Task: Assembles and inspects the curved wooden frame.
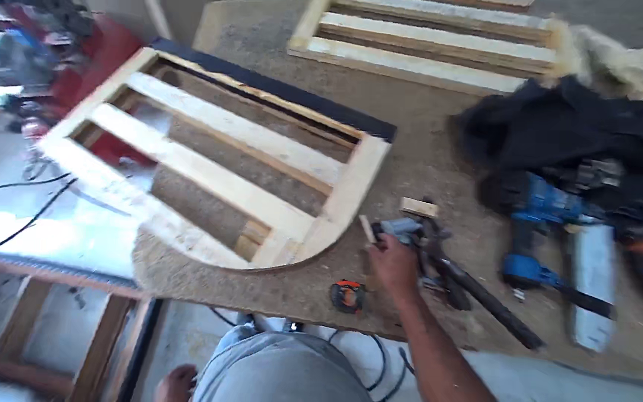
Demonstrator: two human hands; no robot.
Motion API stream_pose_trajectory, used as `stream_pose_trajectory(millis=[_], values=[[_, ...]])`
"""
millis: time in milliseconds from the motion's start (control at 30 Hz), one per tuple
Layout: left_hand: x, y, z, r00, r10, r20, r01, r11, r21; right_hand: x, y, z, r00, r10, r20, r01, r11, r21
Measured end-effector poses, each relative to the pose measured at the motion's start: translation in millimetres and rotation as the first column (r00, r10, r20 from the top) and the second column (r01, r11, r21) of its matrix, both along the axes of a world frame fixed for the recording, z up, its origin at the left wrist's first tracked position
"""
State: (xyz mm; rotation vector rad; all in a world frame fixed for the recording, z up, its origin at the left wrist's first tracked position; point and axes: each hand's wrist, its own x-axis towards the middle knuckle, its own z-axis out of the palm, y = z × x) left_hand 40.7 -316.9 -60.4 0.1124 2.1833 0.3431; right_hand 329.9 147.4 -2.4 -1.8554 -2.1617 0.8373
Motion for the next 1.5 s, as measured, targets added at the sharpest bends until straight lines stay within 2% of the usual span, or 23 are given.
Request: stream_pose_trajectory(millis=[100,233,300,400,467,567,667,767,867,967,1067,1167,1300,1500], values=[[-15.6,-5.1,-25.2,0.999,0.049,-0.009,-0.048,0.998,0.038,-15.4,3.4,-15.8,0.994,0.003,0.112,-0.009,0.998,0.057],[-23.8,-0.3,-24.6,0.997,0.064,-0.03,-0.061,0.993,0.105,-11.1,9.0,-29.5,0.989,0.026,0.144,-0.042,0.993,0.115],[-24.5,2.5,-21.5,0.997,0.073,-0.034,-0.067,0.984,0.162,-4.8,2.7,-19.8,0.997,-0.008,0.075,-0.001,0.993,0.119],[-26.8,16.0,-8.7,0.995,0.095,-0.03,-0.083,0.961,0.265,-2.3,-27.5,22.5,0.987,-0.124,-0.104,0.137,0.981,0.138],[-31.3,33.2,7.6,0.995,0.102,-0.004,-0.094,0.93,0.355,-10.7,-60.5,45.4,0.964,-0.11,-0.241,0.14,0.984,0.109],[-36.7,68.8,35.5,0.999,0.027,0.043,-0.045,0.862,0.504,-50.6,-120.2,58.4,0.938,0.074,-0.338,-0.094,0.995,-0.041],[-45.4,104.4,49.0,0.994,-0.083,0.072,0.022,0.795,0.606,-116.2,-168.5,48.0,0.886,0.369,-0.282,-0.421,0.894,-0.153],[-56.9,120.9,52.4,0.99,-0.111,0.09,0.028,0.767,0.641,-171.1,-204.9,23.6,0.833,0.467,-0.296,-0.529,0.83,-0.178],[-76.1,121.2,57.6,0.995,-0.08,0.061,0.023,0.773,0.634,-203.0,-227.9,9.9,0.862,0.395,-0.317,-0.451,0.883,-0.127],[-96.5,117.2,54.6,0.994,-0.096,-0.048,0.106,0.8,0.591,-224.0,-244.3,-3.1,0.908,0.168,-0.385,-0.239,0.96,-0.144],[-112.5,116.6,39.9,0.979,-0.137,-0.149,0.2,0.769,0.607,-239.5,-257.9,-20.6,0.903,-0.026,-0.428,-0.064,0.979,-0.194],[-121.2,122.9,38.6,0.962,-0.173,-0.213,0.267,0.774,0.574,-252.5,-267.9,-31.6,0.867,-0.138,-0.479,0.033,0.975,-0.222],[-128.4,135.8,37.1,0.955,-0.182,-0.234,0.287,0.767,0.574,-266.3,-274.9,-33.3,0.849,-0.227,-0.477,0.129,0.965,-0.228],[-135.3,147.1,32.2,0.955,-0.19,-0.226,0.289,0.762,0.579,-268.6,-288.8,-47.9,0.821,-0.209,-0.532,0.15,0.977,-0.154]])
